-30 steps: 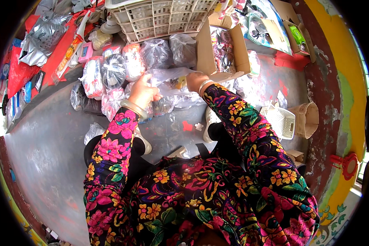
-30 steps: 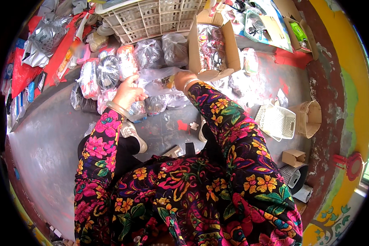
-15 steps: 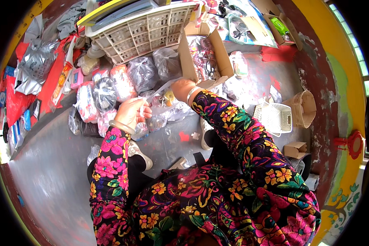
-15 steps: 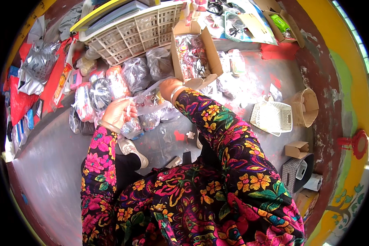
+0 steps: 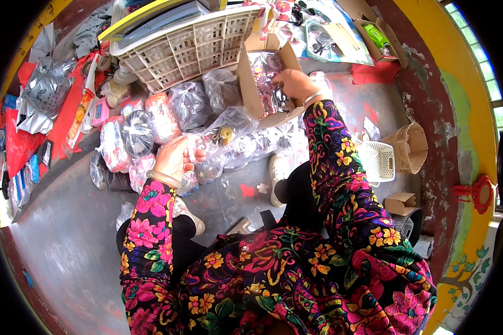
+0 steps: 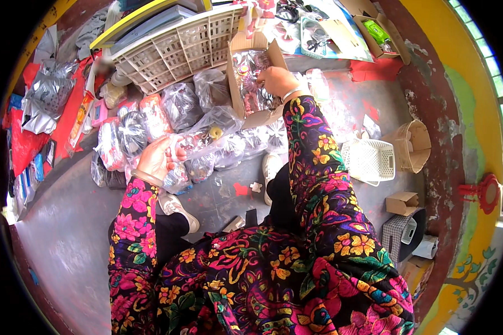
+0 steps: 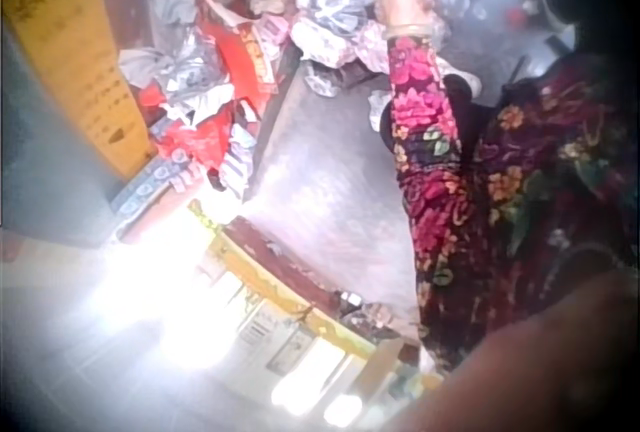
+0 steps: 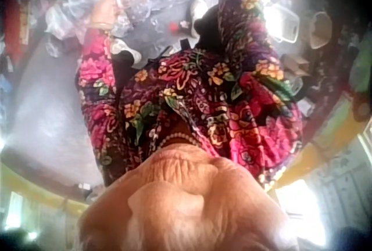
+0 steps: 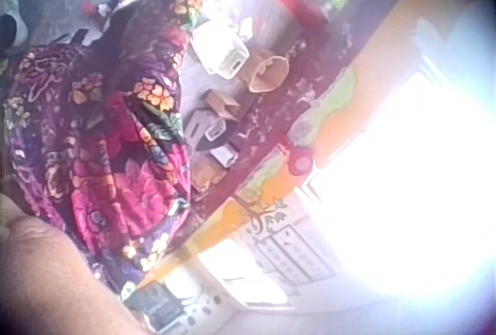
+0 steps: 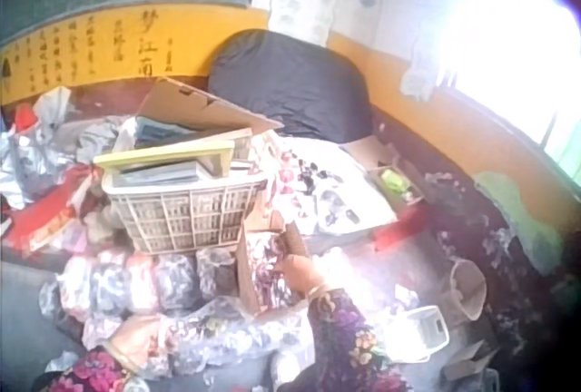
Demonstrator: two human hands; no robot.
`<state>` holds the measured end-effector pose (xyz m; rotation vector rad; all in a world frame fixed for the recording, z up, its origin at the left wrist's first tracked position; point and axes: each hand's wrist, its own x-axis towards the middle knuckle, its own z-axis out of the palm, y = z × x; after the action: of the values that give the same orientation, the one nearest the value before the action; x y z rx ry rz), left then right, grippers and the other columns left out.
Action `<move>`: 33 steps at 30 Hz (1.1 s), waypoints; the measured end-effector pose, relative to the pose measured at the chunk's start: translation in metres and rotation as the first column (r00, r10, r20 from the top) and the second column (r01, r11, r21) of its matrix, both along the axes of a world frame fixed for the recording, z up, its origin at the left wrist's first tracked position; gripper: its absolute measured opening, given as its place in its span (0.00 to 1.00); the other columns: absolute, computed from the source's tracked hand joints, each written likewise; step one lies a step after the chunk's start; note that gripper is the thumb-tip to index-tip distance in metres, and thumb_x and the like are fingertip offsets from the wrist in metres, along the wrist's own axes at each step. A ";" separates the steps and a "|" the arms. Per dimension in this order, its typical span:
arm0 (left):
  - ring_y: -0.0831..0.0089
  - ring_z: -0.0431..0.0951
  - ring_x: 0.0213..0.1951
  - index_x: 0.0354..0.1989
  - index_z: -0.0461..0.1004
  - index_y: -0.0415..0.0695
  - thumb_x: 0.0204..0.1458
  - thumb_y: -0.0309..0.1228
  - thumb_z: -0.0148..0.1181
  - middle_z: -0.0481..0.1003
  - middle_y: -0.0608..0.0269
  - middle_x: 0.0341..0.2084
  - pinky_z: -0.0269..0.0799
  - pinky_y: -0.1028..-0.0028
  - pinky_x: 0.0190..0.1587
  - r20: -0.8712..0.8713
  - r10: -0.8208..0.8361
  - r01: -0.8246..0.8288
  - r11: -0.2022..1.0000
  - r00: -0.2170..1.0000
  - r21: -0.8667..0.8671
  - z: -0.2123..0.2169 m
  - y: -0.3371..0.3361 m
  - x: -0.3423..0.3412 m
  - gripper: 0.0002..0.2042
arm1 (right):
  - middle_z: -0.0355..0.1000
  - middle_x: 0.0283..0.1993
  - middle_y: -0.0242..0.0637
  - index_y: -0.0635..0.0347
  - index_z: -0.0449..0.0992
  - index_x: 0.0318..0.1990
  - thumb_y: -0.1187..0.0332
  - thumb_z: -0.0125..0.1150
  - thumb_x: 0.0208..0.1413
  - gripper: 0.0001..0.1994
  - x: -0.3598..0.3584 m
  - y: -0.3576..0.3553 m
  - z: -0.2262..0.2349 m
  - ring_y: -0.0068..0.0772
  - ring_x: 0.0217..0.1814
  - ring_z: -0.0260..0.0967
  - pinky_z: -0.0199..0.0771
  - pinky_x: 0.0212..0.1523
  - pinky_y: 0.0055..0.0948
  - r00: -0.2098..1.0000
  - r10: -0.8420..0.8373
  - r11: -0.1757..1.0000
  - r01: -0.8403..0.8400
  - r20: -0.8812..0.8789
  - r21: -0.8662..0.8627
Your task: The person sits on the floor surrounded by plastic-wrapped bundles and opens a clear plastic bag. They reach into a cardboard box and repeatedly pick up small items, placing them into the open bag. The person continues to sort items from the box into the bag throughout the clip.
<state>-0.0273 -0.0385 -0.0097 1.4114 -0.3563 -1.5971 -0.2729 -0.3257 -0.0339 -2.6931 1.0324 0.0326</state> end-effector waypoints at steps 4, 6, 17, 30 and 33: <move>0.74 0.74 0.23 0.43 0.68 0.40 0.54 0.40 0.45 0.73 0.60 0.21 0.61 0.85 0.17 0.000 0.011 -0.011 1.000 1.000 -0.004 0.003 -0.002 -0.003 0.17 | 0.67 0.40 0.43 0.49 0.76 0.36 0.78 0.47 0.36 0.18 -0.003 0.009 -0.013 0.42 0.48 0.63 0.61 0.50 0.31 0.999 0.014 1.000 -0.014 -0.049 0.009; 0.74 0.74 0.23 0.43 0.68 0.40 0.54 0.39 0.44 0.73 0.60 0.22 0.61 0.85 0.17 -0.007 0.021 -0.021 1.000 1.000 -0.011 0.002 -0.001 -0.003 0.16 | 0.67 0.40 0.43 0.50 0.76 0.34 0.77 0.48 0.36 0.16 0.001 0.013 -0.007 0.42 0.48 0.62 0.62 0.49 0.32 0.997 -0.024 0.999 0.022 -0.068 -0.032; 0.76 0.75 0.27 0.40 0.69 0.45 0.52 0.41 0.47 0.74 0.63 0.24 0.60 0.85 0.21 -0.011 -0.034 0.034 0.999 0.999 -0.031 -0.003 -0.001 0.000 0.14 | 0.70 0.36 0.54 0.62 0.66 0.42 0.75 0.52 0.38 0.18 0.007 0.008 -0.015 0.51 0.43 0.67 0.66 0.43 0.39 0.937 -0.294 0.956 0.291 -0.189 -0.043; 0.74 0.74 0.25 0.41 0.69 0.39 0.54 0.38 0.45 0.73 0.61 0.23 0.62 0.84 0.18 0.020 0.021 -0.021 1.000 1.000 -0.006 0.003 -0.002 -0.003 0.15 | 0.69 0.41 0.52 0.63 0.62 0.47 0.75 0.50 0.41 0.21 0.008 0.011 -0.022 0.48 0.46 0.66 0.65 0.46 0.37 0.925 -0.276 0.961 0.274 -0.261 -0.046; 0.75 0.74 0.26 0.41 0.69 0.39 0.54 0.38 0.45 0.73 0.61 0.24 0.62 0.84 0.19 0.028 0.016 -0.016 1.000 0.999 -0.008 0.000 -0.001 -0.002 0.15 | 0.69 0.40 0.52 0.63 0.64 0.46 0.74 0.47 0.43 0.18 0.010 0.011 -0.007 0.48 0.45 0.66 0.65 0.45 0.38 0.942 -0.260 0.966 0.253 -0.213 -0.058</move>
<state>-0.0289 -0.0400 -0.0093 1.4283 -0.3664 -1.5624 -0.2631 -0.3151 -0.0414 -2.6005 1.4541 0.2728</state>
